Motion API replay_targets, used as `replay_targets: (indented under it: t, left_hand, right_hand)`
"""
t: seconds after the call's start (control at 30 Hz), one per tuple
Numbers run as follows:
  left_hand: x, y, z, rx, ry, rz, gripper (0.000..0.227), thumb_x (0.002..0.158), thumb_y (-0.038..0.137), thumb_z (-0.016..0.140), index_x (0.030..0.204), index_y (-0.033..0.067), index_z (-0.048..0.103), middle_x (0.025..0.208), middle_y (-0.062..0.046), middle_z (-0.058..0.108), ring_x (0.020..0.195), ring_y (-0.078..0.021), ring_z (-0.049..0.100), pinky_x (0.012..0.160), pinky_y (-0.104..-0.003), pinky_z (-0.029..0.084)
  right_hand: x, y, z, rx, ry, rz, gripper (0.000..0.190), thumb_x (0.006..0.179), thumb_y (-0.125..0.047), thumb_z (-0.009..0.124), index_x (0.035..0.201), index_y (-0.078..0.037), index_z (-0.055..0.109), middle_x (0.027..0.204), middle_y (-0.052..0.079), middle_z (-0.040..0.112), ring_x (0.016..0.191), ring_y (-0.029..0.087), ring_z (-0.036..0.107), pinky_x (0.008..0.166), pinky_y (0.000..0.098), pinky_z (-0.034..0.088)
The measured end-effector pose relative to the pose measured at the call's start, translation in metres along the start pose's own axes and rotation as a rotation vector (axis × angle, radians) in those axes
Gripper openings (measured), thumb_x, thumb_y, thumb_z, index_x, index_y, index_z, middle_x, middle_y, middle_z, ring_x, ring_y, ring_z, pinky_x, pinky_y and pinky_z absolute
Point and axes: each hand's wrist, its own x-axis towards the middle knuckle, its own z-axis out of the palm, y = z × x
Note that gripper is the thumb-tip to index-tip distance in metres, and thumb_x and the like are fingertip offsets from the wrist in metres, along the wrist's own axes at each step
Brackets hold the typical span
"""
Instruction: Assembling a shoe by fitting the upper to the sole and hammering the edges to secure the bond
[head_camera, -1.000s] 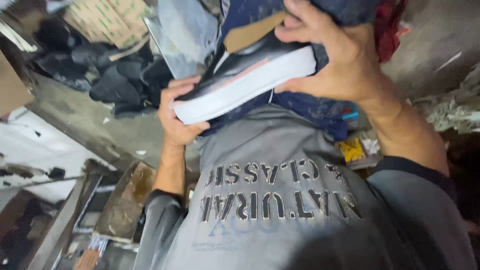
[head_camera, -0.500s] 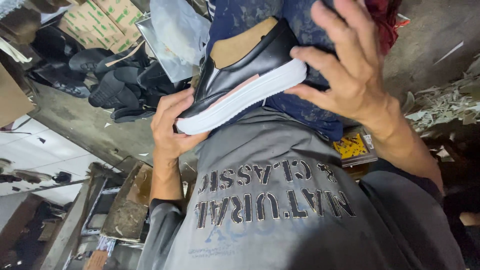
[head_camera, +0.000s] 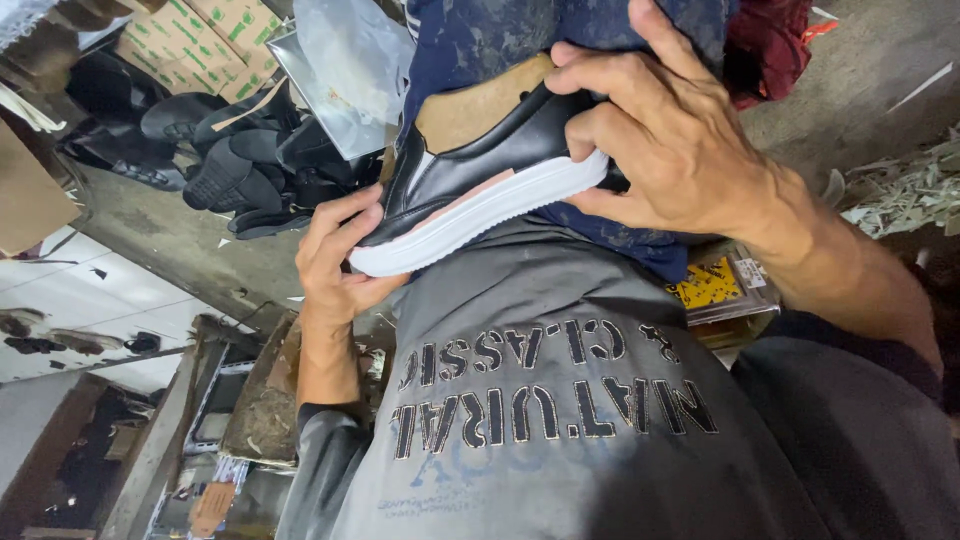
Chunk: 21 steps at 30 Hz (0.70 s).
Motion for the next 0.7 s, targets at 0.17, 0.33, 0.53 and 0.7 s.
replay_targets:
  t: [0.17,0.33,0.53,0.7]
  left_hand:
    - [-0.007,0.0,0.0,0.025,-0.011,0.002,0.055,0.095,0.024,0.08,0.135,-0.0015,0.053,0.133,-0.035,0.059,0.121,-0.0443,0.066,0.102,-0.05,0.056]
    - [-0.015,-0.002,0.005,0.016,0.018,0.001,0.057,0.095,0.027,0.079,0.136,-0.0003,0.05,0.131,-0.036,0.059,0.118,-0.045,0.065,0.101,-0.051,0.056]
    - [-0.02,-0.004,0.007,0.034,0.027,0.033,0.061,0.094,0.026,0.081,0.138,0.0008,0.047,0.132,-0.036,0.058,0.119,-0.0455,0.065,0.101,-0.052,0.057]
    - [-0.023,0.001,0.008,0.077,0.038,0.033,0.061,0.099,0.031,0.076,0.143,0.0012,0.047,0.134,-0.035,0.058,0.12,-0.0453,0.064,0.102,-0.052,0.055]
  right_hand:
    - [0.005,0.001,-0.004,0.0,0.088,-0.003,0.044,0.1,-0.028,0.103,0.107,0.002,0.072,0.134,0.018,0.078,0.129,0.029,0.075,0.13,0.0508,0.028]
    - [0.007,-0.004,-0.007,0.126,0.111,0.106,0.045,0.092,-0.019,0.106,0.116,0.004,0.076,0.124,0.012,0.081,0.123,0.027,0.075,0.128,0.0422,0.03]
    - [0.005,-0.003,-0.01,0.105,0.108,0.149,0.072,0.089,-0.037,0.104,0.136,0.001,0.064,0.128,0.009,0.08,0.14,0.02,0.056,0.124,0.0353,0.036]
    - [0.002,-0.003,-0.011,0.226,0.101,0.113,0.097,0.085,-0.033,0.11,0.152,0.012,0.055,0.128,0.022,0.079,0.13,0.029,0.071,0.117,0.034,0.047]
